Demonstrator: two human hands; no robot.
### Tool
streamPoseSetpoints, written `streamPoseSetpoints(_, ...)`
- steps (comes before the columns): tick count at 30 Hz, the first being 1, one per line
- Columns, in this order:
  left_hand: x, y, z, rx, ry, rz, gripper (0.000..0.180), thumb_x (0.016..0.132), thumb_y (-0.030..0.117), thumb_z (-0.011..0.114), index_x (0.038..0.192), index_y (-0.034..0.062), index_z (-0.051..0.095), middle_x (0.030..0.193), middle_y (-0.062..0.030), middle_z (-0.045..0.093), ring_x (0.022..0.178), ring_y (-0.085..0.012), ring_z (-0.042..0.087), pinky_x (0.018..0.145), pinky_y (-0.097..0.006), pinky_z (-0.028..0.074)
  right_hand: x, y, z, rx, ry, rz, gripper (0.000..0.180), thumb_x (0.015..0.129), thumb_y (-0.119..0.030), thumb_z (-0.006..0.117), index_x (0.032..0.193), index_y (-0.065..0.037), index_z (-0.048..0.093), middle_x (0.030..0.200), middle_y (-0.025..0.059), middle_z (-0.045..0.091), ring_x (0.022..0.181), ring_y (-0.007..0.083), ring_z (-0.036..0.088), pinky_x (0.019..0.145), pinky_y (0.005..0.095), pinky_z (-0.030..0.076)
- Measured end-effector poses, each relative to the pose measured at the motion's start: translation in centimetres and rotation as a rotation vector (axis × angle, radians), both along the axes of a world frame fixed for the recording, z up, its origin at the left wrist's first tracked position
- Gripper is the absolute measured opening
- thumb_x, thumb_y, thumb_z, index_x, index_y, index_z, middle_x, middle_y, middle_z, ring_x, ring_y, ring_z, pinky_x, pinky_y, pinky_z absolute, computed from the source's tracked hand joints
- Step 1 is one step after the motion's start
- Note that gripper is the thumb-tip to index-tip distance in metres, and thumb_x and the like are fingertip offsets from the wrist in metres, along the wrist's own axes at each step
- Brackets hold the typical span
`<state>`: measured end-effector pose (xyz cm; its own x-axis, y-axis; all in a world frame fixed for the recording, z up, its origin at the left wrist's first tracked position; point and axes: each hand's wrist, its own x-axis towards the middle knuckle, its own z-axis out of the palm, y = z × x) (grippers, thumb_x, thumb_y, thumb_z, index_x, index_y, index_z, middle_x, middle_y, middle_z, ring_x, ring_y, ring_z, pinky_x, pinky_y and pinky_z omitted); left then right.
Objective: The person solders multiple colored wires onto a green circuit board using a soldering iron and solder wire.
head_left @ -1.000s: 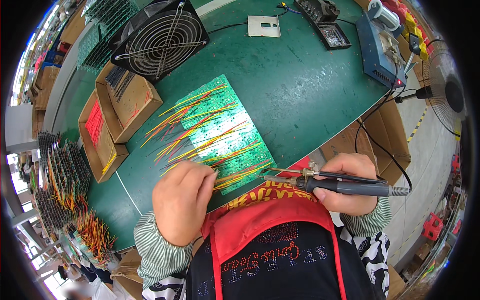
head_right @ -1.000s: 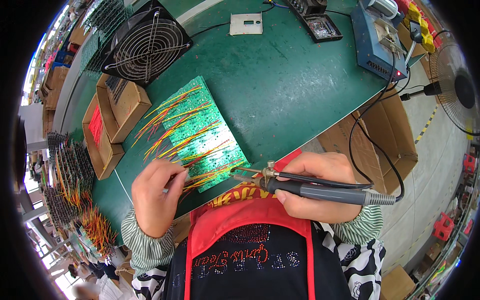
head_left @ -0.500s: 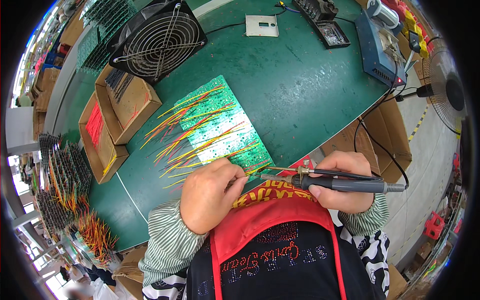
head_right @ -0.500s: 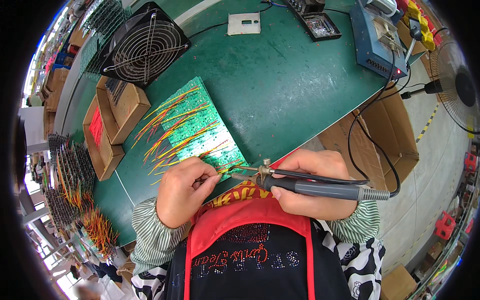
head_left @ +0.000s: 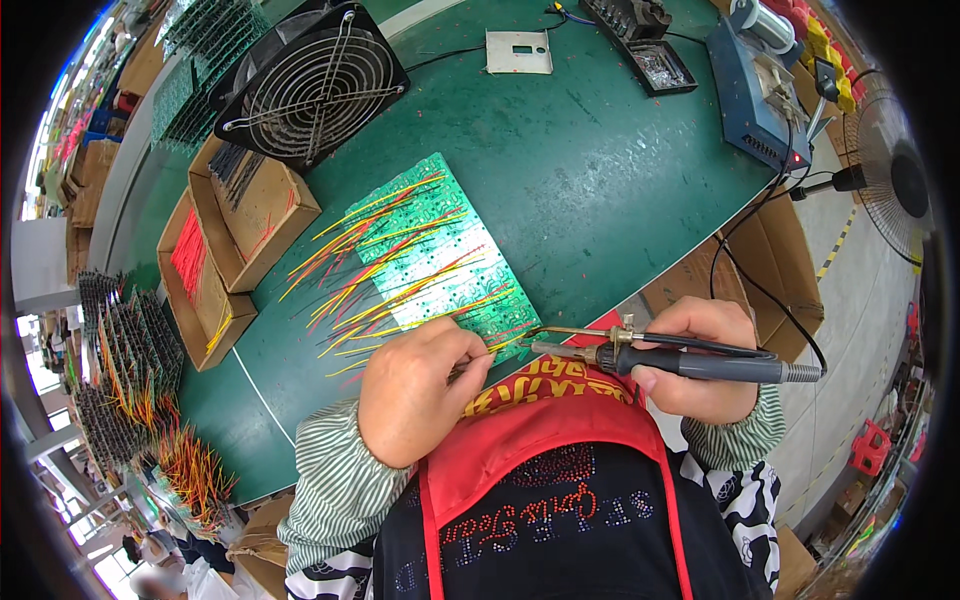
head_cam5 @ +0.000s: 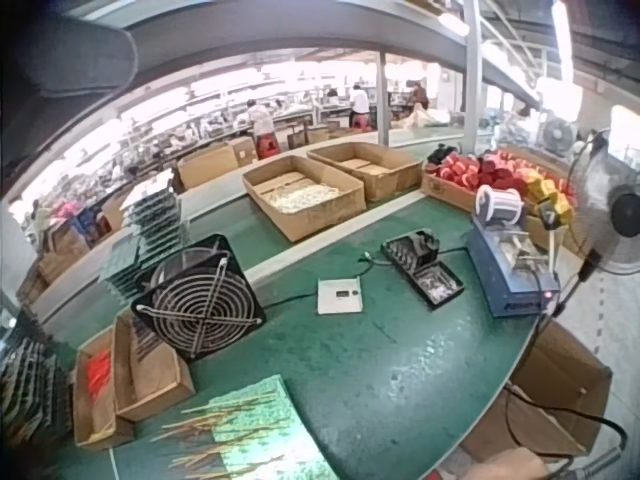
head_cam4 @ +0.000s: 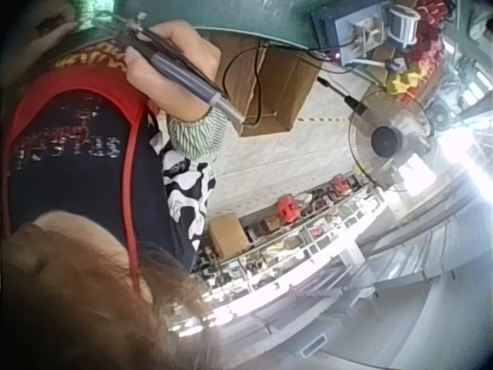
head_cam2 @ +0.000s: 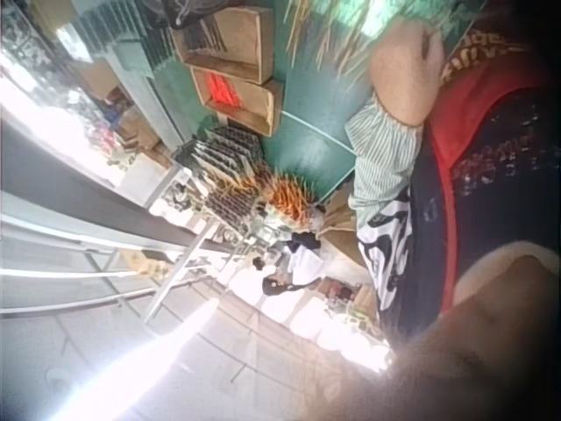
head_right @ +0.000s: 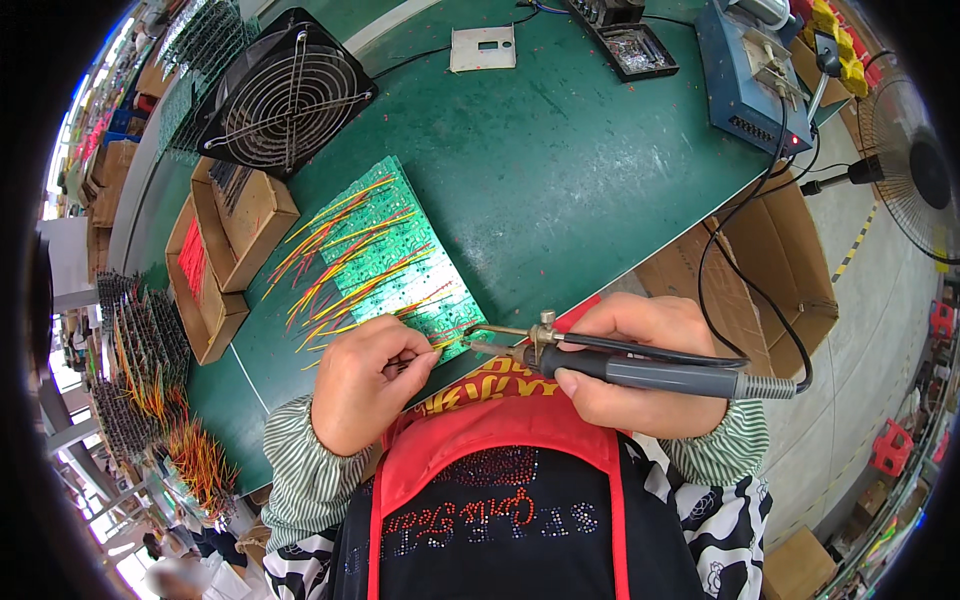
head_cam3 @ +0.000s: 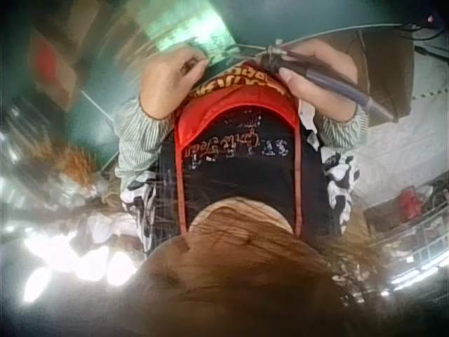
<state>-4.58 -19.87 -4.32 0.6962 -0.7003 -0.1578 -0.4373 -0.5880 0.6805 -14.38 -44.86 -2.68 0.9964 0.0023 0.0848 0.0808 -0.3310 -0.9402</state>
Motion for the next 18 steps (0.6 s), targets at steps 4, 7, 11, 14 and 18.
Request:
streamPoseSetpoints(4, -0.2, 0.1, 0.2, -0.043, -0.083, 0.016, 0.008, 0.075, 0.009, 0.067, 0.077, 0.0037, 0.061, 0.073, -0.0096, 0.058, 0.068, -0.0288, 0.058, 0.060, -0.038, 0.046, -0.3, -0.4, 0.3, -0.060, -0.014, -0.007, 0.020, 0.069, -0.011, 0.074, 0.080, -0.001, 0.061, 0.065, 0.0058, 0.065, 0.054, 0.0120, 0.062, 0.051, 0.0237, 0.047)
streamPoseSetpoints(7, 0.0, -0.4, 1.2, -0.072, -0.274, -0.007, 0.008, 0.074, 0.009, 0.067, 0.077, 0.0044, 0.061, 0.075, -0.0087, 0.058, 0.072, -0.0283, 0.058, 0.062, -0.038, 0.046, -0.6, -0.8, 0.2, -0.053, 0.004, -0.029, 0.020, 0.069, -0.012, 0.073, 0.080, -0.002, 0.061, 0.064, 0.0047, 0.064, 0.054, 0.0117, 0.062, 0.051, 0.0235, 0.047)
streamPoseSetpoints(11, -0.2, -2.0, 0.4, -0.032, -0.235, -0.110, 0.007, 0.075, 0.010, 0.066, 0.076, 0.0049, 0.061, 0.075, -0.0082, 0.057, 0.075, -0.0276, 0.057, 0.064, -0.038, 0.047, -0.9, -1.1, 0.2, -0.069, 0.006, -0.064, 0.020, 0.068, -0.013, 0.074, 0.080, -0.002, 0.062, 0.065, 0.0040, 0.064, 0.054, 0.0117, 0.062, 0.051, 0.0235, 0.047)
streamPoseSetpoints(14, -0.1, -2.3, -0.2, -0.041, -0.211, -0.085, 0.008, 0.074, 0.008, 0.068, 0.076, 0.0026, 0.062, 0.073, -0.0094, 0.058, 0.071, -0.0281, 0.058, 0.064, -0.038, 0.045, -0.7, -1.1, -0.1, -0.061, 0.024, -0.061, 0.020, 0.068, -0.013, 0.074, 0.080, -0.002, 0.062, 0.066, 0.0041, 0.064, 0.054, 0.0118, 0.062, 0.051, 0.0235, 0.047)
streamPoseSetpoints(18, 0.0, -2.4, -0.2, -0.044, -0.199, -0.090, 0.008, 0.074, 0.008, 0.068, 0.076, 0.0027, 0.062, 0.072, -0.0093, 0.057, 0.071, -0.0279, 0.057, 0.062, -0.038, 0.045, -0.6, -1.0, -0.2, -0.055, 0.005, -0.056, 0.019, 0.068, -0.012, 0.073, 0.079, -0.002, 0.062, 0.066, 0.0044, 0.064, 0.055, 0.0117, 0.062, 0.051, 0.0239, 0.047)
